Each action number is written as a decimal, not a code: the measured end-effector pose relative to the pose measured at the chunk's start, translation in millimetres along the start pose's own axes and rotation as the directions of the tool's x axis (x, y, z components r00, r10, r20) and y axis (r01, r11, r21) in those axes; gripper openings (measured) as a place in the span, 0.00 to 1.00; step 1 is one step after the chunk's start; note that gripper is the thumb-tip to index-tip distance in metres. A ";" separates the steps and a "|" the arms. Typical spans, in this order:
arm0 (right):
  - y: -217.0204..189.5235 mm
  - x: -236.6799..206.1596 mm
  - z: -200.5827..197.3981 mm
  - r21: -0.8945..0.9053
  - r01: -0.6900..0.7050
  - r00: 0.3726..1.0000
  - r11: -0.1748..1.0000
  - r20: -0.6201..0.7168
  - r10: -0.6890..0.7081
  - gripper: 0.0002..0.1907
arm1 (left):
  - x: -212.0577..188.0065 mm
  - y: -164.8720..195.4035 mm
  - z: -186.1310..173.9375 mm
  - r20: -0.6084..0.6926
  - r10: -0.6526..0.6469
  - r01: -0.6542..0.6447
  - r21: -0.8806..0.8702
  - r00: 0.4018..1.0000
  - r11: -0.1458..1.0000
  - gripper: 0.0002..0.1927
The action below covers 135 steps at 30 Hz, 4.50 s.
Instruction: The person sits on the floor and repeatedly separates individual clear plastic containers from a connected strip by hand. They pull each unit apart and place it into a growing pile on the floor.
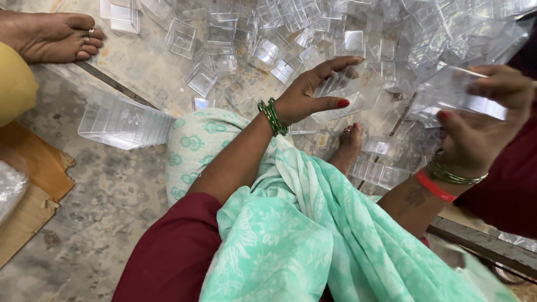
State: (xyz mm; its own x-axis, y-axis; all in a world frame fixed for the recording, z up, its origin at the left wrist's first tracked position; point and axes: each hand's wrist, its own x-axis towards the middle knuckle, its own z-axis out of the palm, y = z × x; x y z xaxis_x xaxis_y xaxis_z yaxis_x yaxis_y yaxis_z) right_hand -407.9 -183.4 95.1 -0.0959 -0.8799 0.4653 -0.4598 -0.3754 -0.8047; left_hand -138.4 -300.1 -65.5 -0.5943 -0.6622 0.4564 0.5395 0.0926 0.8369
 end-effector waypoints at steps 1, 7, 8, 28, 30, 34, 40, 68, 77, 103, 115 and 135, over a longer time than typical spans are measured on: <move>-7.7 1.4 5.4 -0.038 -0.047 0.998 0.998 0.028 0.049 0.28 | 0.2 0.6 -0.5 0.002 0.003 -0.003 -0.008 1.000 1.000 0.38; -53.4 6.9 50.1 -0.295 -0.049 0.916 0.954 0.368 0.161 0.26 | 2.0 0.5 -3.3 -0.046 -0.052 0.054 0.043 0.998 0.998 0.38; -56.4 3.7 58.6 -0.315 -0.041 0.902 0.948 0.396 0.170 0.27 | 1.4 -0.8 -3.7 -0.057 -0.064 0.069 0.093 0.996 0.993 0.38; 80.7 -36.5 38.1 -0.064 -0.724 0.673 0.687 0.150 0.724 0.20 | -3.0 -70.4 -24.6 -0.313 -0.703 0.676 0.665 0.638 0.318 0.41; 104.6 -45.6 46.6 -0.107 -0.778 0.602 0.620 0.160 0.782 0.18 | -3.9 -79.8 -26.3 -0.277 -0.796 0.728 0.629 0.537 0.272 0.41; 130.8 -60.6 64.5 -0.173 -0.807 0.530 0.564 0.206 0.822 0.17 | -11.7 -90.3 -27.9 -0.277 -0.847 0.760 0.616 0.455 0.207 0.38; 132.9 -64.3 65.3 -0.182 -0.819 0.497 0.545 0.251 0.831 0.16 | -11.4 -96.4 -26.3 -0.268 -0.869 0.813 0.538 0.416 0.223 0.39; 153.0 -117.6 86.2 0.260 -0.894 0.448 0.365 0.529 0.721 0.19 | -16.5 -94.3 -26.2 -0.289 -0.894 0.901 0.371 0.342 0.225 0.41; 152.2 -112.6 66.9 0.380 -0.830 0.544 0.408 0.395 0.740 0.13 | -16.2 -91.7 -20.9 -0.272 -0.886 0.908 0.301 0.375 0.292 0.42; -2.7 -62.2 107.4 -0.542 -0.169 0.695 0.823 0.526 0.489 0.36 | -5.5 -28.1 -34.7 -0.471 -0.273 0.507 0.491 0.839 0.709 0.39; 32.1 7.7 104.3 -0.136 -0.168 0.885 0.976 0.415 0.211 0.24 | -5.2 -1.0 -2.7 -0.123 -0.120 0.171 0.715 0.985 0.678 0.54; 186.6 144.7 144.0 -0.719 0.104 0.941 0.688 0.294 0.165 0.46 | 4.4 -28.7 -19.1 -0.328 0.046 0.064 0.319 0.943 0.946 0.37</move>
State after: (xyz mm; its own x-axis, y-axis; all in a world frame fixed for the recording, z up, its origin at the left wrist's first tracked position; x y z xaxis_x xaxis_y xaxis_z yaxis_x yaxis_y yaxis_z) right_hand -380.4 -422.7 -40.8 0.0936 -0.9761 0.1963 -0.9606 -0.1404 -0.2401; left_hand -145.1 -319.9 -93.3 -0.3398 -0.8645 0.3703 0.2819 0.2819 0.9171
